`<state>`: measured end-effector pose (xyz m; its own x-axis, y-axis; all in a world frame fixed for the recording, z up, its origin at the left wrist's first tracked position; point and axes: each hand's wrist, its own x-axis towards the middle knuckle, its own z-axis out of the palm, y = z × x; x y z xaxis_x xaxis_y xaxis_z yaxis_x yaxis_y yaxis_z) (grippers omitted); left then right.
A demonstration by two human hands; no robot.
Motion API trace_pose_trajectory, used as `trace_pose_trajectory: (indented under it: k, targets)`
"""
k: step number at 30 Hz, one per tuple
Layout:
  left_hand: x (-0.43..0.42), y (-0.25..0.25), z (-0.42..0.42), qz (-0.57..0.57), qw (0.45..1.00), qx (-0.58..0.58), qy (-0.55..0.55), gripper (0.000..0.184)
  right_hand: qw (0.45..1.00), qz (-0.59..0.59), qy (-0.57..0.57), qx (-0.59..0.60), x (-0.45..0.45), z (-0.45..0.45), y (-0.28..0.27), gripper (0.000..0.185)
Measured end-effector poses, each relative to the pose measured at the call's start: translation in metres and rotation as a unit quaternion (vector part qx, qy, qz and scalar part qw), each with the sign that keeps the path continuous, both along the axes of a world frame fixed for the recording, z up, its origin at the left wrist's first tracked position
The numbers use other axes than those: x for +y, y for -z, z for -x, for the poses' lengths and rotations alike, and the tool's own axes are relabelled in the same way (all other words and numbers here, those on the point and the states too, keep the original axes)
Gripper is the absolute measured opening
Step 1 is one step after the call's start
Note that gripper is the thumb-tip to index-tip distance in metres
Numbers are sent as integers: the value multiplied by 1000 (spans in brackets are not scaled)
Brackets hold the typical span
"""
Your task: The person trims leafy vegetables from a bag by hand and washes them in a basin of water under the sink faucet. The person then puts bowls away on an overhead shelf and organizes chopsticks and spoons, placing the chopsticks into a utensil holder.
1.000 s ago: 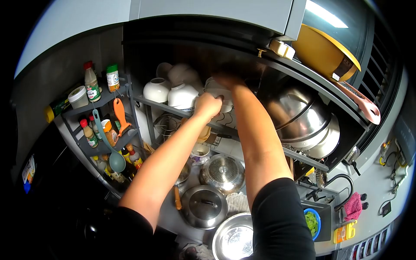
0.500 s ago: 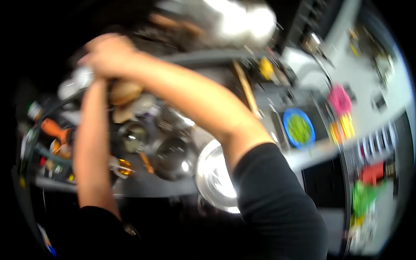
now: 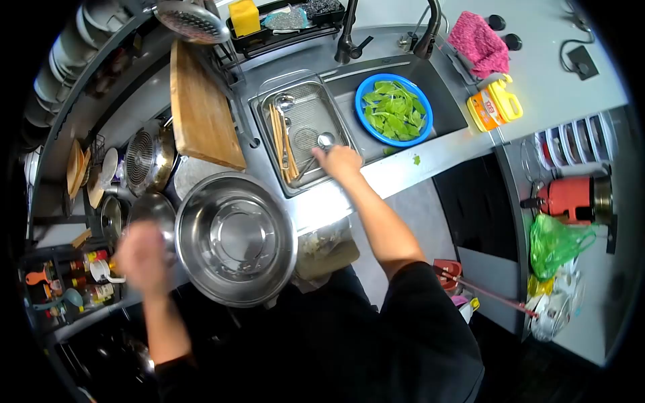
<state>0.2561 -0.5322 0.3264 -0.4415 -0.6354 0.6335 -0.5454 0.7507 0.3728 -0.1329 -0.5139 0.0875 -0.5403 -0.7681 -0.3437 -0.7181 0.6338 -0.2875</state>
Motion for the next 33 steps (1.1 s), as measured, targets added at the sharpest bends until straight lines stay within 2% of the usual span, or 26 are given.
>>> trace_pose_trajectory:
  k: [2,3,4,5,7,8,9,11,12,13,14,15,16,17,18,23,25,26,29,30,33]
  targets:
    - [3,20,100,-269,962,-40,27,22,997,-64,-37,-31,-18,-5,-6,61]
    - [-9,49,144,-347,935,-67,17,24,994,-81,-62,-39,-24,-1,4,61]
    - [-27,93,176,-366,927,-75,28,22,994,-85,-49,-53,-29,2,11,55]
    - [-44,131,204,-343,932,-119,8,37,993,-82,-44,-66,-30,7,14,51]
    - [-69,186,250,-333,883,-314,-101,56,993,-76,-34,-89,-30,17,15,45]
    - [-76,215,266,-332,871,-339,-132,67,990,-64,-35,-117,-28,24,11,43]
    - [-83,233,278,-330,856,-363,-163,78,991,-28,-13,-133,-29,32,16,44]
    - [-85,234,297,-314,827,-404,-232,86,984,34,37,-171,-28,43,37,46]
    - [-82,242,301,-310,806,-430,-263,91,958,119,24,-261,-22,51,42,53]
    - [-91,267,301,-303,793,-436,-298,88,943,198,19,-267,-20,54,52,44]
    - [-94,292,296,-235,806,-446,-311,73,892,197,84,-397,-13,58,62,37]
    - [-96,309,292,-167,816,-452,-321,59,822,192,150,-514,-7,61,48,30]
    - [-101,316,293,-172,809,-466,-315,58,791,193,176,-553,-3,64,48,23]
    - [-108,320,292,-174,802,-479,-311,57,757,195,201,-591,-2,65,45,18]
    - [-115,321,289,-181,816,-463,-296,57,737,195,220,-609,-2,64,45,21]
    - [-128,305,290,-325,814,-376,-302,47,673,162,245,-679,-22,31,47,19]
    - [-128,277,292,-368,807,-364,-285,44,639,172,258,-703,-36,15,59,20]
    - [-129,262,292,-391,795,-374,-275,41,640,166,273,-699,-41,11,62,23]
    - [-117,227,287,-348,790,-460,-208,37,598,195,282,-725,-50,4,48,28]
    - [-108,225,282,-357,817,-396,-217,32,584,202,284,-733,-51,3,43,30]
    - [-53,189,275,-397,838,-335,-168,31,548,294,218,-752,-44,-4,28,23]
